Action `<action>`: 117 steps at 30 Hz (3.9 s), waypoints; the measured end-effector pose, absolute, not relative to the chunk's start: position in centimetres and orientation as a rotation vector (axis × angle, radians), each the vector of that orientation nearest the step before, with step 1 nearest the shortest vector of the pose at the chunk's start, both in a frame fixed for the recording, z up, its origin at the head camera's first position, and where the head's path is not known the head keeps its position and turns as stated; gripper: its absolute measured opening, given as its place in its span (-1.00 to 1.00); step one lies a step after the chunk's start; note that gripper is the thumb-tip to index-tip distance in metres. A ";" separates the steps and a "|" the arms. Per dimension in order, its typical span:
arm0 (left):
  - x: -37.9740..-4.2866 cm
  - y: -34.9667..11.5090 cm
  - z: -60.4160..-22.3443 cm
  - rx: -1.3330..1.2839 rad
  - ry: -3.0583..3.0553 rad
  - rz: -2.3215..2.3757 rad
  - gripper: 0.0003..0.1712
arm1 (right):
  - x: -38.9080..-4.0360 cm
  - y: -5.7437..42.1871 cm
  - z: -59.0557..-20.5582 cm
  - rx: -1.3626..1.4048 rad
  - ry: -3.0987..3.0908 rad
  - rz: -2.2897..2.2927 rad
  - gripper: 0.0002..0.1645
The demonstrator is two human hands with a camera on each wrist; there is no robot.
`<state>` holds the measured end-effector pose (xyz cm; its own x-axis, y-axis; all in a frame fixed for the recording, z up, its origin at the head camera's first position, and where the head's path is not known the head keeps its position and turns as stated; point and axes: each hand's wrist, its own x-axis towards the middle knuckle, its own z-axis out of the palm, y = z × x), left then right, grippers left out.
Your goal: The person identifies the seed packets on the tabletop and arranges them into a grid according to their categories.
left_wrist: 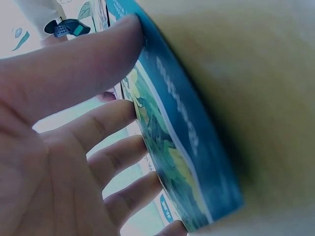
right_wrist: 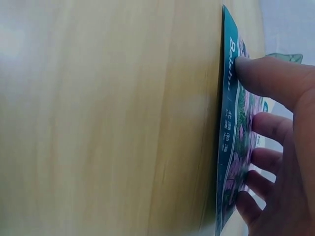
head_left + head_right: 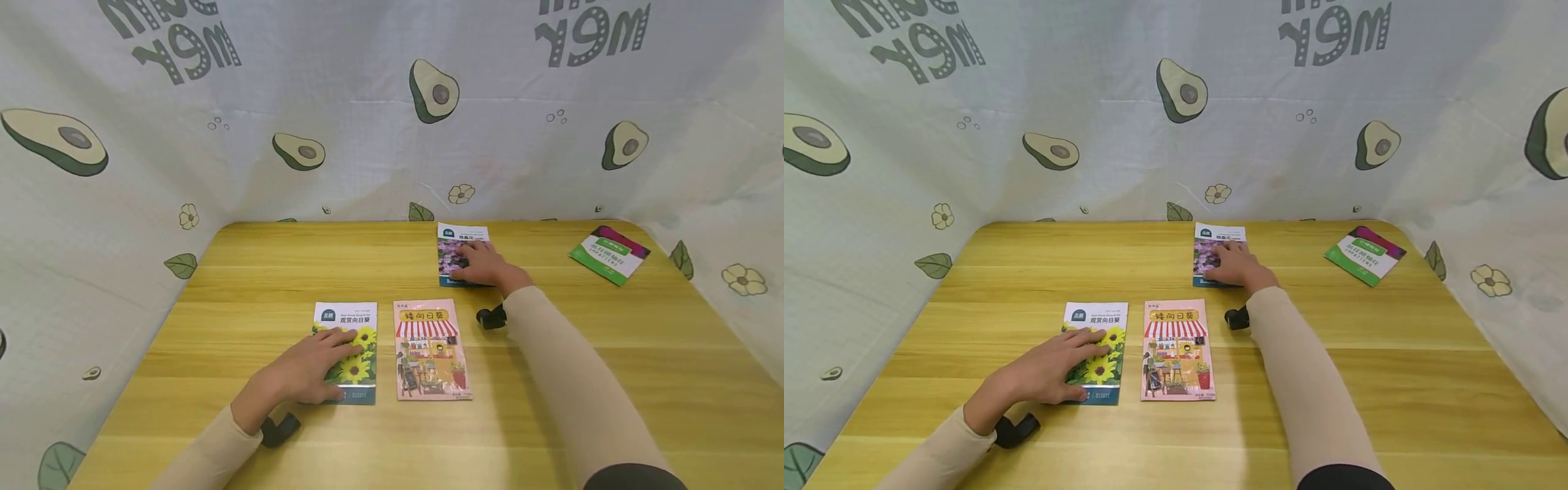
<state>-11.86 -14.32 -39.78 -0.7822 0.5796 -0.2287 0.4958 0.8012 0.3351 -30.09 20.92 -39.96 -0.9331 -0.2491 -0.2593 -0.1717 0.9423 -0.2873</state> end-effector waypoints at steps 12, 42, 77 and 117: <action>-12.0 -14.4 -39.9 0.806 2.666 0.366 -0.18 | -30.4 19.0 -39.9 -0.314 2.780 -0.380 -0.11; -12.1 -14.4 -40.1 0.830 2.663 0.363 -0.19 | -30.2 15.5 -39.6 -0.489 2.738 -0.265 -0.12; -12.0 -14.7 -39.9 0.828 2.664 0.379 -0.20 | -30.3 11.5 -39.9 -0.592 2.781 -0.164 -0.20; -11.8 -14.6 -39.9 0.828 2.638 0.384 -0.20 | -29.4 8.3 -39.9 -0.646 2.749 -0.135 -0.22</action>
<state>-11.85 -14.58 -39.89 -0.7687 0.5909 -0.2450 0.4965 0.7926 0.3539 -29.40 8.32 -39.87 -0.8493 -0.4482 -0.2790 -0.4187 0.8937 -0.1612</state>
